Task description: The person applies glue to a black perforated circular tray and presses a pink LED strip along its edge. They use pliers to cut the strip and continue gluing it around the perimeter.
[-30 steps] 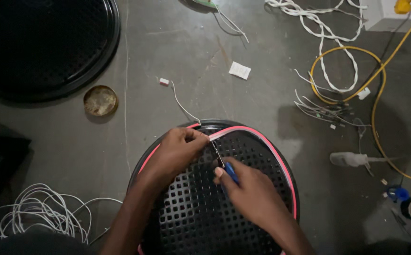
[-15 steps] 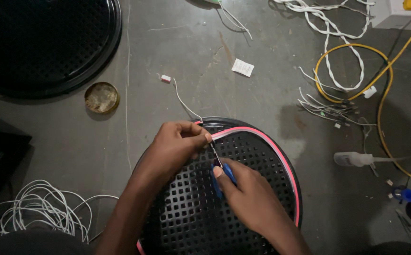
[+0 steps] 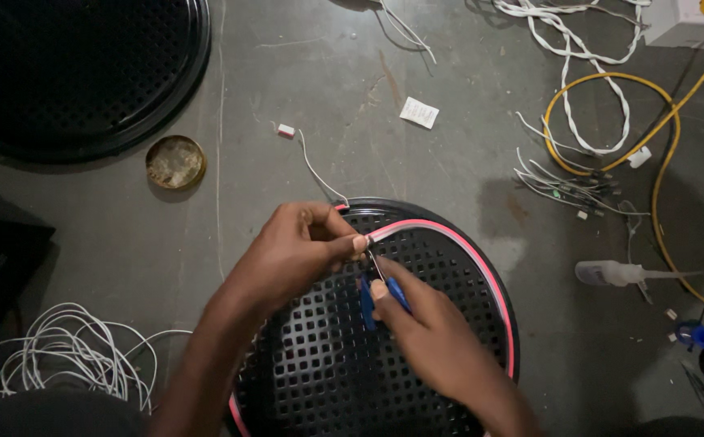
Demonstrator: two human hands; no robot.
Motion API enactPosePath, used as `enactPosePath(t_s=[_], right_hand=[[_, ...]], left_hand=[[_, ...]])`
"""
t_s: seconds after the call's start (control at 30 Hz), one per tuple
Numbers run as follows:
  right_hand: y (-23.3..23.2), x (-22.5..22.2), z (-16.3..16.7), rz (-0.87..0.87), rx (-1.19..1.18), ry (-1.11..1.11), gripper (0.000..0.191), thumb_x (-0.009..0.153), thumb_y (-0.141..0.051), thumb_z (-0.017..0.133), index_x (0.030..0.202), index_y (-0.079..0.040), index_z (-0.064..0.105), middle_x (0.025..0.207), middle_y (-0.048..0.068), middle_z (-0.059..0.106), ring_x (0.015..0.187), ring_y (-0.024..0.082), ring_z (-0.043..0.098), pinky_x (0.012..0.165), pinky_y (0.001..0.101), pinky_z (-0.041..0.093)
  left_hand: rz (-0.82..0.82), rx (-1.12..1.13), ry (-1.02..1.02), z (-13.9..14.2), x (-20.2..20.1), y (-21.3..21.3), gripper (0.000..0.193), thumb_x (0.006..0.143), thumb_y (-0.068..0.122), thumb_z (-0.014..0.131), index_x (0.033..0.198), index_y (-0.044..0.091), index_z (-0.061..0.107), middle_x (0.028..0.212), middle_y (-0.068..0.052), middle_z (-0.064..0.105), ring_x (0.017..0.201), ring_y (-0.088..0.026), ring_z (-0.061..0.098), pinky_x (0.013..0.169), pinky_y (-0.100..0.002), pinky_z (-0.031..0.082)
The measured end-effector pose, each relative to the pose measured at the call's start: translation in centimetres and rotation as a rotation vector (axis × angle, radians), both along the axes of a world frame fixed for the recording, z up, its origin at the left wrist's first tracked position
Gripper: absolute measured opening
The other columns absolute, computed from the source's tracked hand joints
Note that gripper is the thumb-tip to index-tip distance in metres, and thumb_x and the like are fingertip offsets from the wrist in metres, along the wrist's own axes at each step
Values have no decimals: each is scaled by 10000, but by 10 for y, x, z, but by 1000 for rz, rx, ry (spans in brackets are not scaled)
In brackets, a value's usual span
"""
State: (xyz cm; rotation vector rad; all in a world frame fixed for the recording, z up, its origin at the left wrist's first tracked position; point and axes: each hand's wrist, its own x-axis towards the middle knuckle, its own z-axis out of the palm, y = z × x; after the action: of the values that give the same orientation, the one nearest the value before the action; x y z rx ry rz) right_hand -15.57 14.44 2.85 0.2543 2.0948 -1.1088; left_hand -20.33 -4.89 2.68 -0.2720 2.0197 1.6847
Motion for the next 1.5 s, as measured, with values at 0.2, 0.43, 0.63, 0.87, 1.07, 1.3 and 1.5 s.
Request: enactPosePath(t_s=[0.2, 0.43, 0.63, 0.87, 1.07, 1.3, 1.5], right_hand=[[9, -1, -5, -39, -238, -24, 594, 960, -372, 519, 1529, -206, 494, 1241, 57, 719, 1045, 136, 716, 860, 322, 574], [11, 1, -9, 130, -246, 324, 420, 1006, -321, 512, 1368, -111, 543, 1179, 79, 720, 1103, 163, 687, 960, 336, 493], [-5, 10, -23, -19, -196, 401, 343, 1023, -345, 509, 1224, -73, 566, 968, 99, 662, 871, 179, 638, 839, 347, 527], [-1, 7, -24, 103, -33, 540, 363, 1015, -341, 543, 1253, -80, 628, 938, 105, 686, 874, 206, 663, 801, 374, 516], [5, 1, -18, 21, -242, 167, 429, 996, -345, 497, 1329, -116, 640, 951, 56, 752, 848, 167, 697, 788, 337, 573], [14, -2, -9, 89, -193, 186, 458, 984, -336, 529, 1396, -154, 609, 968, 46, 776, 919, 125, 721, 843, 308, 556], [2, 4, -12, 35, -116, 307, 320, 1002, -329, 537, 1183, -81, 624, 882, 99, 717, 833, 190, 701, 784, 337, 545]], left_hand=[[-81, 70, 50, 0, 1, -2, 175, 837, 185, 779, 814, 20, 723, 705, -48, 724, 613, -87, 598, 571, -270, 476], [-56, 216, 71, -9, 1, -1, 153, 881, 142, 744, 819, 25, 667, 693, -43, 699, 579, -75, 577, 531, -252, 452], [-25, 256, 79, -16, -1, -2, 155, 891, 142, 746, 825, 26, 666, 683, -17, 655, 577, -64, 539, 528, -236, 439], [-14, 183, 50, -12, -1, -5, 152, 879, 146, 750, 824, 26, 674, 665, -10, 643, 566, -63, 531, 511, -237, 418], [-63, 134, 24, -7, -2, -4, 174, 878, 162, 761, 823, 18, 679, 674, -41, 664, 549, -73, 537, 500, -248, 408], [-112, 231, 65, -9, -2, -4, 171, 888, 167, 748, 826, 22, 681, 734, -44, 737, 590, -59, 603, 517, -233, 441], [-50, 157, 61, -10, 1, -5, 168, 887, 160, 743, 821, 24, 669, 658, 7, 637, 561, -61, 522, 505, -244, 406]])
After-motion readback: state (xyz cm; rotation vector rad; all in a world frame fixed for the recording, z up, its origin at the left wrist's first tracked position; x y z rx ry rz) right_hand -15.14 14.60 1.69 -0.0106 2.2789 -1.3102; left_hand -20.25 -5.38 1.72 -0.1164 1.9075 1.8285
